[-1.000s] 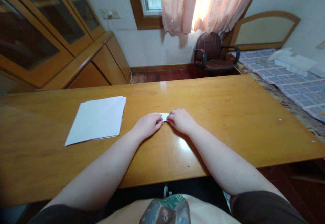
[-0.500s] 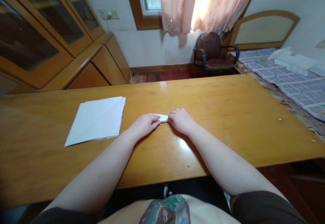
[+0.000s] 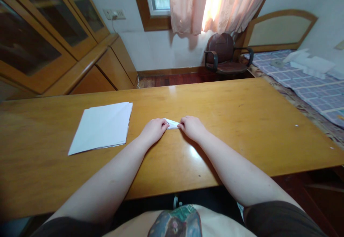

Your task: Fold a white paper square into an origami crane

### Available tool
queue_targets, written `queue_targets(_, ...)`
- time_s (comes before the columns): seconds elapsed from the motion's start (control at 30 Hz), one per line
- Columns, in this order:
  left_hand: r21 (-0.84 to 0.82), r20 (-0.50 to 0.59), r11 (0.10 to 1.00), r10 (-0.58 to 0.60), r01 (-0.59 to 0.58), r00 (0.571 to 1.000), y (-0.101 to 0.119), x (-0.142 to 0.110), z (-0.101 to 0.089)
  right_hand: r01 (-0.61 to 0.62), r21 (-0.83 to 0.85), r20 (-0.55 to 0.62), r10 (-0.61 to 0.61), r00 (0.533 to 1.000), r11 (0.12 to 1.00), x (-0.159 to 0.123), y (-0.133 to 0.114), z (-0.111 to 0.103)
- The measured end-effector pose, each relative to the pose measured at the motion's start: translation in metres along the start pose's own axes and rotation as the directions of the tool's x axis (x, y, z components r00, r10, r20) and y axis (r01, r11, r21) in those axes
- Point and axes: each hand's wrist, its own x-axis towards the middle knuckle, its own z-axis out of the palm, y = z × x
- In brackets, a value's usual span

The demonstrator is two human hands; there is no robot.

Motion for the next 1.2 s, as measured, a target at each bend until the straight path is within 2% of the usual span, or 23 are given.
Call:
queue_targets(0.3, 0.052, 0.018, 0.998, -0.041, 0.04, 0.999, 0.002, 0.004, 0.005, -0.082, -0.055, 0.042, 0.084, 0.996, 0.995, 0.002, -0.001, -0.001)
queue_targets(0.5, 0.059, 0.02, 0.997, -0.04, 0.039, 0.999, 0.003, 0.002, 0.004, -0.074, -0.051, 0.034, 0.075, 0.997, 0.996, 0.003, 0.005, -0.003)
queue_targets(0.57, 0.091, -0.02, 0.995, -0.047, 0.048, 0.999, 0.006, -0.001, 0.005, -0.077, -0.05, 0.041, 0.079, 0.996, 0.996, 0.003, 0.008, -0.003)
queue_targets(0.63, 0.138, -0.111, 0.989, -0.033, 0.048, 0.993, 0.01, -0.006, 0.005, -0.086, -0.044, 0.054, 0.088, 0.995, 0.995, 0.004, 0.01, -0.003)
queue_targets(0.7, 0.182, -0.188, 0.983, 0.065, -0.03, 0.98, 0.014, -0.011, 0.005, -0.089, -0.039, 0.057, 0.091, 0.994, 0.995, 0.004, 0.012, -0.002)
queue_targets(0.8, 0.231, -0.107, 0.94, 0.279, -0.249, 0.954, 0.021, -0.016, 0.008, -0.084, -0.05, 0.049, 0.086, 0.995, 0.995, 0.005, 0.013, 0.001)
queue_targets(0.87, 0.274, -0.024, 0.906, 0.343, -0.324, 0.939, 0.025, -0.019, 0.013, -0.078, -0.058, 0.047, 0.081, 0.996, 0.995, 0.006, 0.013, 0.002)
queue_targets(1.03, 0.36, 0.1, 0.884, 0.281, -0.298, 0.954, 0.033, -0.027, 0.025, -0.062, -0.046, 0.045, 0.064, 0.997, 0.997, 0.005, 0.012, 0.001)
queue_targets(1.2, 0.368, 0.19, 0.887, 0.224, -0.281, 0.956, 0.039, -0.033, 0.022, -0.04, -0.041, 0.052, 0.042, 0.998, 0.998, 0.004, 0.01, -0.003)
